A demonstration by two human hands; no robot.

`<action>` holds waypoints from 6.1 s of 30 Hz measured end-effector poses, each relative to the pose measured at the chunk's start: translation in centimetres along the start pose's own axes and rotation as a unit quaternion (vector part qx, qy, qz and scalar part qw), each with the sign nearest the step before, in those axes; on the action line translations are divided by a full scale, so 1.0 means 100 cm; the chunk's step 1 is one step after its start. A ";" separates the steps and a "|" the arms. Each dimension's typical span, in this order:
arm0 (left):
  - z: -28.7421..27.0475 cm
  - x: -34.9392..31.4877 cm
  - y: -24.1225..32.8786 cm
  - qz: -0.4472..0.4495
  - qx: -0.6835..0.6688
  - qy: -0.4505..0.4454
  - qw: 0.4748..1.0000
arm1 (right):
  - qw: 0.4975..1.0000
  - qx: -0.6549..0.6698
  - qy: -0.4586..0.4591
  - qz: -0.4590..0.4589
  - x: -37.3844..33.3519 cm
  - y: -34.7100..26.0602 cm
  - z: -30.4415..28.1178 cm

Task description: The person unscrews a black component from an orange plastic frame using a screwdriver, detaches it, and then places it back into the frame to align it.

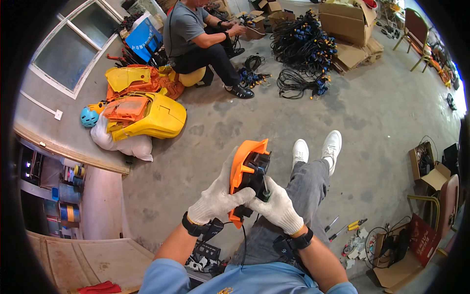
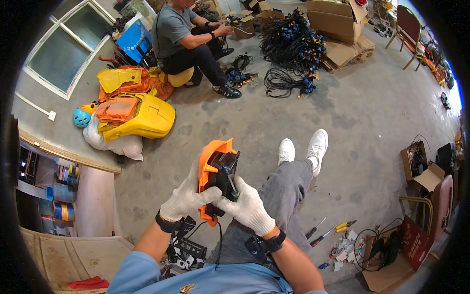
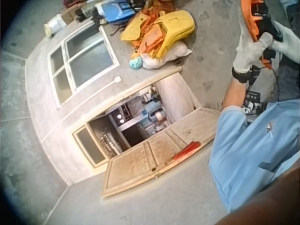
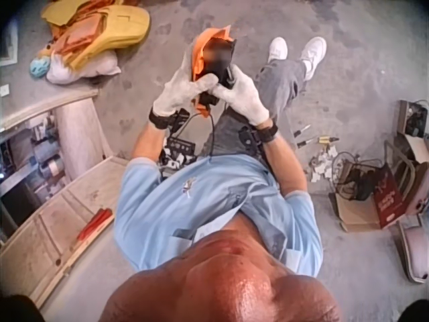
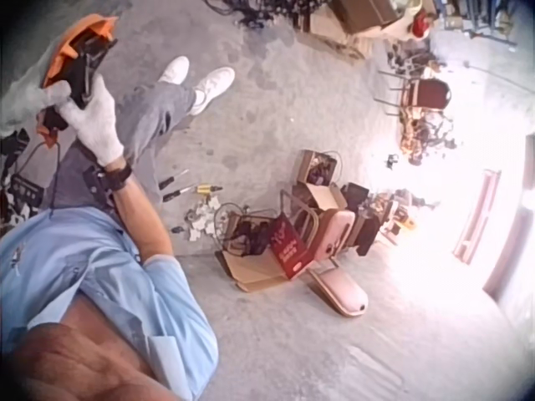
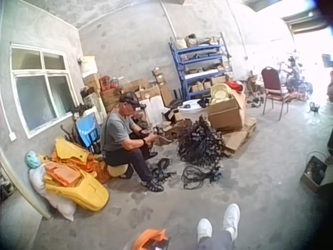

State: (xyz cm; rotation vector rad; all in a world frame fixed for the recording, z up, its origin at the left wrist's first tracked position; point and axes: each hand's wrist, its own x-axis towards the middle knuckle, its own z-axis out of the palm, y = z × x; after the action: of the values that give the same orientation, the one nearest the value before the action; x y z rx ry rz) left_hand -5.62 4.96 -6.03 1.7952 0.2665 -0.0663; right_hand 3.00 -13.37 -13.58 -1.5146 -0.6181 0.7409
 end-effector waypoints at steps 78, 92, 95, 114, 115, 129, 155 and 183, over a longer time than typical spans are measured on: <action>-0.024 -0.019 0.016 -0.159 -0.040 -0.030 0.986 | 0.959 0.262 -0.078 0.078 -0.005 -0.003 -0.004; -0.011 -0.013 0.017 -0.131 -0.054 -0.009 0.990 | 0.964 0.231 -0.084 0.097 -0.002 -0.005 -0.015; -0.012 -0.015 0.016 -0.140 -0.051 -0.010 0.989 | 0.964 0.219 -0.101 0.113 -0.003 -0.010 -0.017; -0.002 -0.009 0.006 -0.054 0.141 0.030 0.988 | 0.989 0.105 0.006 0.102 0.003 0.012 0.002; -0.002 -0.008 -0.008 -0.063 0.137 0.030 0.988 | 0.988 0.108 0.002 0.111 0.005 0.015 0.003; 0.014 0.001 -0.020 -0.058 -0.053 0.097 0.992 | 0.983 0.117 -0.070 0.124 0.007 -0.009 -0.008; 0.000 -0.019 -0.031 -0.083 -0.249 0.045 0.964 | 0.978 0.161 0.056 0.123 0.010 -0.016 0.009; -0.006 -0.012 -0.034 -0.028 -0.222 -0.001 0.975 | 0.976 0.173 -0.002 0.134 0.006 -0.013 0.001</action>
State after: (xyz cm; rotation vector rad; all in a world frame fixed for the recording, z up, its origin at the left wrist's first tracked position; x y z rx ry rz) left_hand -7.53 6.06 -8.92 1.3421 0.3044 -0.0452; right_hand 3.37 -12.78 -12.34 -1.2826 -0.2682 1.0020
